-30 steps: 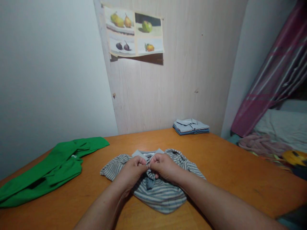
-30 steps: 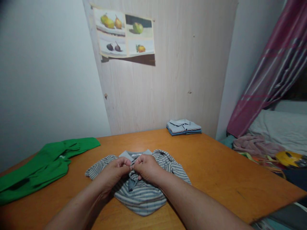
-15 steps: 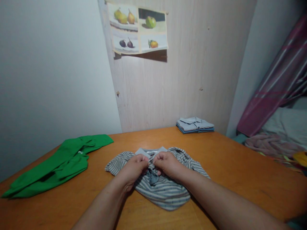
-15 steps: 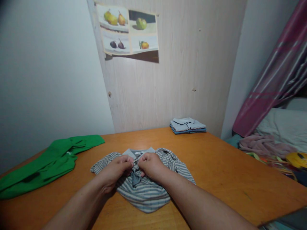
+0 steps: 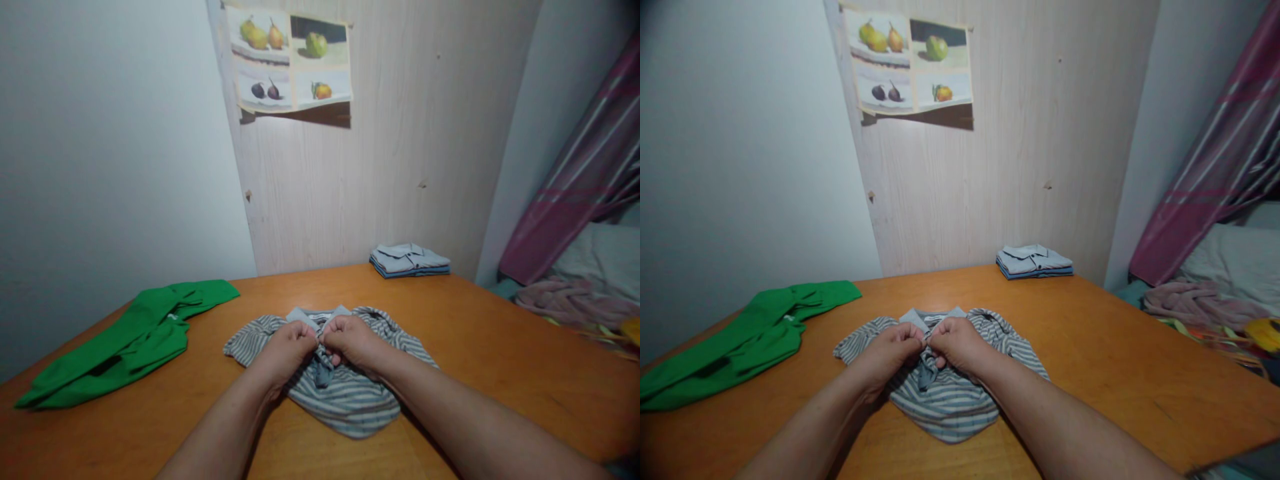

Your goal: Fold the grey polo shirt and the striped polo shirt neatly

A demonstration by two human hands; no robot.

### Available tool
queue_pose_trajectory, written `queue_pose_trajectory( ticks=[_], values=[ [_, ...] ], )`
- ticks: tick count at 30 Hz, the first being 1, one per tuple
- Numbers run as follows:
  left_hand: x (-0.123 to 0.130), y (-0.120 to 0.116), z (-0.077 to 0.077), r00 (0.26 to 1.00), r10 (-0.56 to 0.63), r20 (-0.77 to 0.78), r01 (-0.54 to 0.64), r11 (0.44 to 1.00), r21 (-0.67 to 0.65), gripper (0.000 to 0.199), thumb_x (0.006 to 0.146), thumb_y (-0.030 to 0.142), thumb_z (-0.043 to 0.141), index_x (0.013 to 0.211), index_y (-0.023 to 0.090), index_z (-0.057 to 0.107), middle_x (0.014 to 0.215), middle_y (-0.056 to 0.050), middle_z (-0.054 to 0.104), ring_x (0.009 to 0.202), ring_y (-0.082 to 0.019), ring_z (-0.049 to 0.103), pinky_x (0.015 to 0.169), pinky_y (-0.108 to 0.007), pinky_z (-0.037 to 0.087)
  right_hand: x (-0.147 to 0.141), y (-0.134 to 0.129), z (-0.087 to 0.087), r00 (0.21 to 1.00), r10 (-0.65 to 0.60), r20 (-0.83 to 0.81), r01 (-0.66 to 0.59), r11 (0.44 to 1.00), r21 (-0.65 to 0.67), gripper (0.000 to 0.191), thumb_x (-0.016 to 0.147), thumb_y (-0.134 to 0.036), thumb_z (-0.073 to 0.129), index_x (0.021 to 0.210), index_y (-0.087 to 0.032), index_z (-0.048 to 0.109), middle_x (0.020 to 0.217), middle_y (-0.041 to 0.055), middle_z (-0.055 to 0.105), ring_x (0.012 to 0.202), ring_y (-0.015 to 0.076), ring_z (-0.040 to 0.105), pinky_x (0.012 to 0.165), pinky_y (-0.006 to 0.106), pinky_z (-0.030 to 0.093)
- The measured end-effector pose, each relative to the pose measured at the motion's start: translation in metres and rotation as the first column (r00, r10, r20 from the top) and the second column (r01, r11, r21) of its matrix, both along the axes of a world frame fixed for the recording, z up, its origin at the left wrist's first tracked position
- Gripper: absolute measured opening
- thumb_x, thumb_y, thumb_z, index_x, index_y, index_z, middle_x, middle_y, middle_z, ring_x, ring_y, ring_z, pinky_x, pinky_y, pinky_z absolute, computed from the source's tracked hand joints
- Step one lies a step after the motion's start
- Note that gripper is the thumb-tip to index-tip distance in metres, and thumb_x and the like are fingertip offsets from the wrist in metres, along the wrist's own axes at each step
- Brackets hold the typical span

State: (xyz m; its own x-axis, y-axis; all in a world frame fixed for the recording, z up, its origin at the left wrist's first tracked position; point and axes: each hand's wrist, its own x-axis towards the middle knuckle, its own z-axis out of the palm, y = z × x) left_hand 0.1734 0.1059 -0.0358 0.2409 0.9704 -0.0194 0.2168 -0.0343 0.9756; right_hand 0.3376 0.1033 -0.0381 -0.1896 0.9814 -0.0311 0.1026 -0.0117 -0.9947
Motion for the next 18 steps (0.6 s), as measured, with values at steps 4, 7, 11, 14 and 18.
queue_pose_trajectory(
  ticks=[4, 7, 11, 14, 18],
  values=[
    [0.001, -0.001, 0.0, 1.0, -0.003, 0.011, 0.002, 0.999, 0.032, 0.012, 0.066, 0.027, 0.061, 0.07, 0.018, 0.054, 0.055, 0.007, 0.046, 0.051, -0.009, 0.037, 0.05, -0.022, 0.022, -0.001, 0.001, -0.002, 1.0, 0.001, 0.011, -0.001, 1.0, 0.028, 0.002, 0.066, -0.019, 0.057, 0.065, -0.018, 0.055, 0.047, -0.0071, 0.055, 0.038, 0.0076, 0.05, 0.039, 0.017, 0.032],
    [0.002, 0.0, -0.003, 0.999, 0.001, 0.045, -0.002, 0.999, 0.032, 0.011, 0.067, 0.026, 0.061, 0.07, 0.019, 0.053, 0.055, 0.006, 0.047, 0.052, -0.009, 0.039, 0.05, -0.022, 0.024, -0.004, 0.002, -0.004, 0.998, -0.043, 0.036, 0.041, 0.997, 0.058, 0.004, 0.066, -0.018, 0.055, 0.063, -0.019, 0.053, 0.045, -0.0079, 0.052, 0.037, 0.0087, 0.05, 0.039, 0.018, 0.033],
    [0.003, 0.004, -0.009, 0.998, 0.018, 0.066, -0.019, 1.0, 0.003, 0.01, 0.067, 0.025, 0.06, 0.072, 0.019, 0.053, 0.057, 0.005, 0.05, 0.052, -0.01, 0.045, 0.051, -0.021, 0.029, -0.007, 0.003, -0.004, 0.995, -0.086, 0.049, 0.083, 0.995, 0.062, 0.007, 0.066, -0.017, 0.054, 0.06, -0.02, 0.052, 0.042, -0.0081, 0.051, 0.036, 0.0096, 0.05, 0.038, 0.019, 0.033],
    [0.005, 0.005, -0.01, 0.996, 0.035, 0.087, -0.033, 0.999, -0.021, 0.011, 0.066, 0.025, 0.06, 0.073, 0.019, 0.053, 0.06, 0.004, 0.052, 0.053, -0.009, 0.047, 0.052, -0.021, 0.032, -0.008, 0.003, -0.003, 0.996, -0.079, 0.051, 0.077, 0.996, 0.04, 0.01, 0.065, -0.017, 0.053, 0.056, -0.019, 0.052, 0.04, -0.0076, 0.049, 0.035, 0.0091, 0.049, 0.037, 0.018, 0.03],
    [0.006, 0.002, -0.007, 0.993, 0.022, 0.112, -0.018, 0.999, -0.034, 0.011, 0.066, 0.024, 0.06, 0.073, 0.018, 0.053, 0.062, 0.004, 0.053, 0.054, -0.01, 0.049, 0.053, -0.02, 0.035, -0.006, 0.003, -0.002, 0.996, -0.071, 0.06, 0.069, 0.997, 0.023, 0.013, 0.066, -0.017, 0.052, 0.053, -0.019, 0.053, 0.037, -0.0068, 0.048, 0.034, 0.0086, 0.047, 0.036, 0.018, 0.025]
  ],
)
